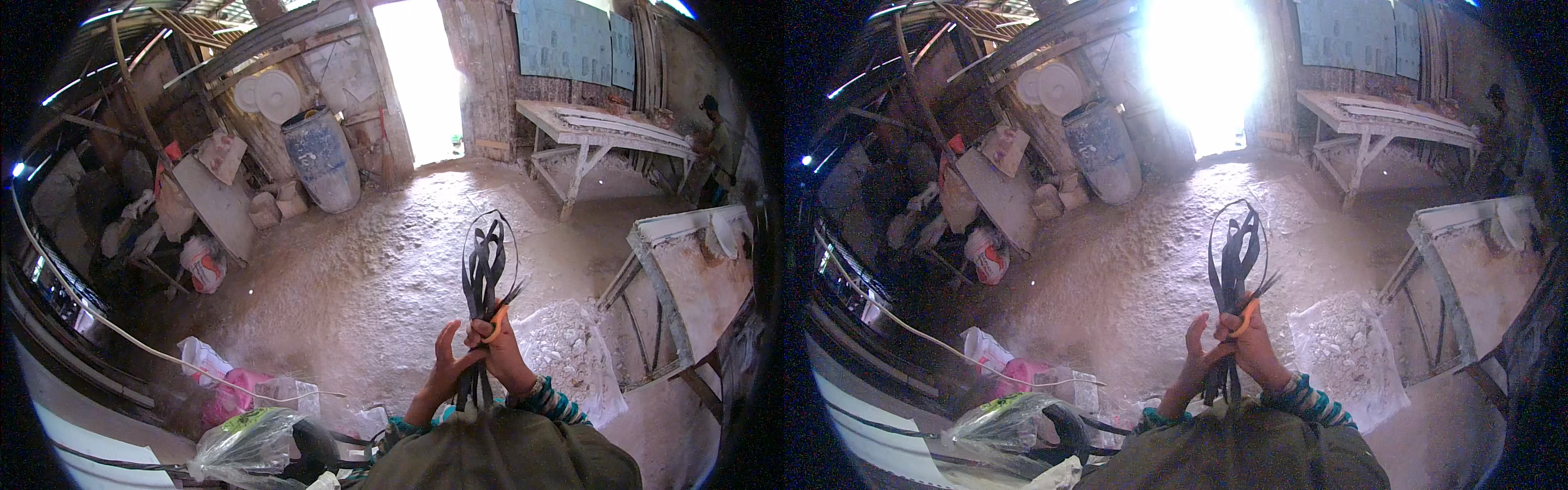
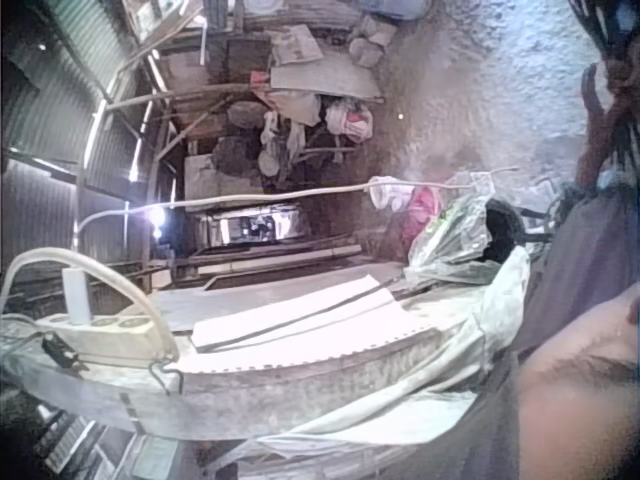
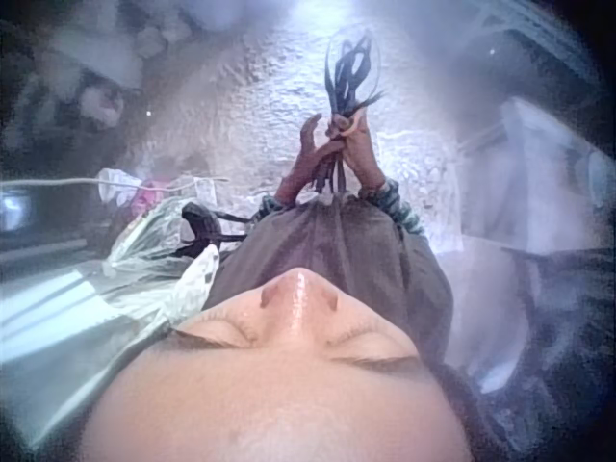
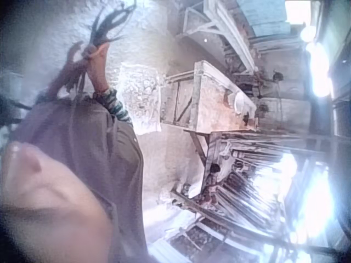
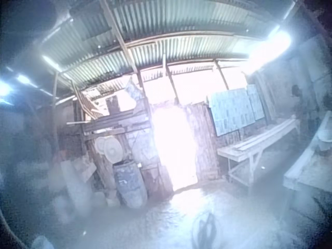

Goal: The person handles a long black rubber strip, folds and aligns it, then uses scissors to cut it into multiple short pieces. The cut pieces are placed on a nearby workbench. A second person works at a separate table in the background.

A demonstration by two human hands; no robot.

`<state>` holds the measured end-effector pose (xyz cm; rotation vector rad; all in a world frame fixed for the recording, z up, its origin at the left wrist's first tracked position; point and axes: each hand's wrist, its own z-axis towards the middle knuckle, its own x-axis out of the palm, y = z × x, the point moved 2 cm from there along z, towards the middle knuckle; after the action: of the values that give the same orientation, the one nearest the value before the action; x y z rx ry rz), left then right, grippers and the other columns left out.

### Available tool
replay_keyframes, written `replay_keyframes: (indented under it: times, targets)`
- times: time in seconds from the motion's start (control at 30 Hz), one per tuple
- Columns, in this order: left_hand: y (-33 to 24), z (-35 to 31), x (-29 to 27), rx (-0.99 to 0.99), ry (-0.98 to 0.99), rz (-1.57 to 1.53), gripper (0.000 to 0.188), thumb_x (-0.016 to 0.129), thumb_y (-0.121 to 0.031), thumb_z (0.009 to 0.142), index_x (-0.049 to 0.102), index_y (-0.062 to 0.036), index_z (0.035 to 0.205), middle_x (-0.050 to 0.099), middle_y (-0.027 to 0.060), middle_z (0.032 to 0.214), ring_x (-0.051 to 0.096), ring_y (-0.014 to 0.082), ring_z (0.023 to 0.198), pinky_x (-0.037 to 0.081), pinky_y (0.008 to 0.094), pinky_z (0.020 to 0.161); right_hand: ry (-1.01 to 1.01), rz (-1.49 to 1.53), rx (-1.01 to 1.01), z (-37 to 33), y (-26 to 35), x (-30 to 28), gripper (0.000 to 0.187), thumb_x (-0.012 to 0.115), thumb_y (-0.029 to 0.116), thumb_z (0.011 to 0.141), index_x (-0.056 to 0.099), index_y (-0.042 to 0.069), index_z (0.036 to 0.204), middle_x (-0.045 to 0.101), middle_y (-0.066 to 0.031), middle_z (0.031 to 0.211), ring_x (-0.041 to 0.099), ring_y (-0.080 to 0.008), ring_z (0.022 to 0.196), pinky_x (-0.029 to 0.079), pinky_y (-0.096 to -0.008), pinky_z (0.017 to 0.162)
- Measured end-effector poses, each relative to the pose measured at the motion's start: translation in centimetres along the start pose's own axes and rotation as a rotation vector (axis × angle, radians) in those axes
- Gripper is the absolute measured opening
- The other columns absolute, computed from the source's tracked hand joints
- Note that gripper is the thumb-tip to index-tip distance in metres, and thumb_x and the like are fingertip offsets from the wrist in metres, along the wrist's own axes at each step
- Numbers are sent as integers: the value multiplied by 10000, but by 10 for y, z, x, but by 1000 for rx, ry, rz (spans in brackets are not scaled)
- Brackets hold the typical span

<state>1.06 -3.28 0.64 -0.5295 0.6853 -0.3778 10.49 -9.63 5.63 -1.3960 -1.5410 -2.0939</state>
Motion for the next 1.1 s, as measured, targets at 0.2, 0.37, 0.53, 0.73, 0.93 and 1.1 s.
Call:
replay_keyframes:
  times: [0.2, 0.37, 0.53, 0.73, 0.93, 1.1]
  targets:
    - [9, 6, -11, -125, -87, -481, 280, 483, -49, 838, 465, -71, 1116, 237, 168, 1332, 443, 301, 1134, 363, 403, 937, 20, -377, -84, 0, 17, -5, 381, 523, 45, 826, 285, 119, 1113, 440, -19, 742, 447, -98, 645, 392, -232, 596]
    - [7, 30, -35, -342, 23, -830, 659, 579, -322, 817, 240, -39, 1306, 358, 171, 1300, 329, 283, 1227, 227, 398, 1015, 369, -877, -168, 2, 20, -4, 422, 545, 18, 810, 286, 75, 1138, 440, -46, 942, 470, -136, 843, 394, -283, 769]
    - [-2, 26, -35, -496, 162, -1095, 875, 718, -447, 638, 314, -27, 1291, 405, 142, 1279, 375, 232, 1198, 303, 368, 984, 754, -1059, -185, -7, -13, -6, 634, 560, 16, 806, 107, -16, 1249, 418, -100, 999, 441, -183, 938, 345, -309, 875]
    - [-2, 22, -38, -575, 112, -960, 486, 646, -269, 751, 487, -24, 1139, 443, 135, 1239, 441, 241, 1123, 362, 363, 932, 758, -964, -75, -4, -35, -24, 582, 555, 54, 823, 165, 2, 1252, 413, -109, 1027, 427, -204, 971, 343, -306, 891]
    - [-7, 21, -36, -498, -84, -989, 262, 594, -212, 796, 554, -30, 981, 469, 113, 1187, 495, 210, 1037, 415, 333, 863, 736, -964, -129, -9, -7, 14, 671, 582, 61, 807, 161, 65, 1331, 315, -102, 1229, 310, -203, 1174, 257, -303, 970]
    - [-11, 19, -33, -543, -179, -1174, 187, 584, -206, 812, 553, -46, 903, 509, 112, 1105, 496, 197, 1012, 412, 334, 851, 718, -998, -157, -10, -9, 9, 640, 599, 101, 805, 207, 55, 1308, 239, -129, 1290, 251, -235, 1229, 243, -336, 999]
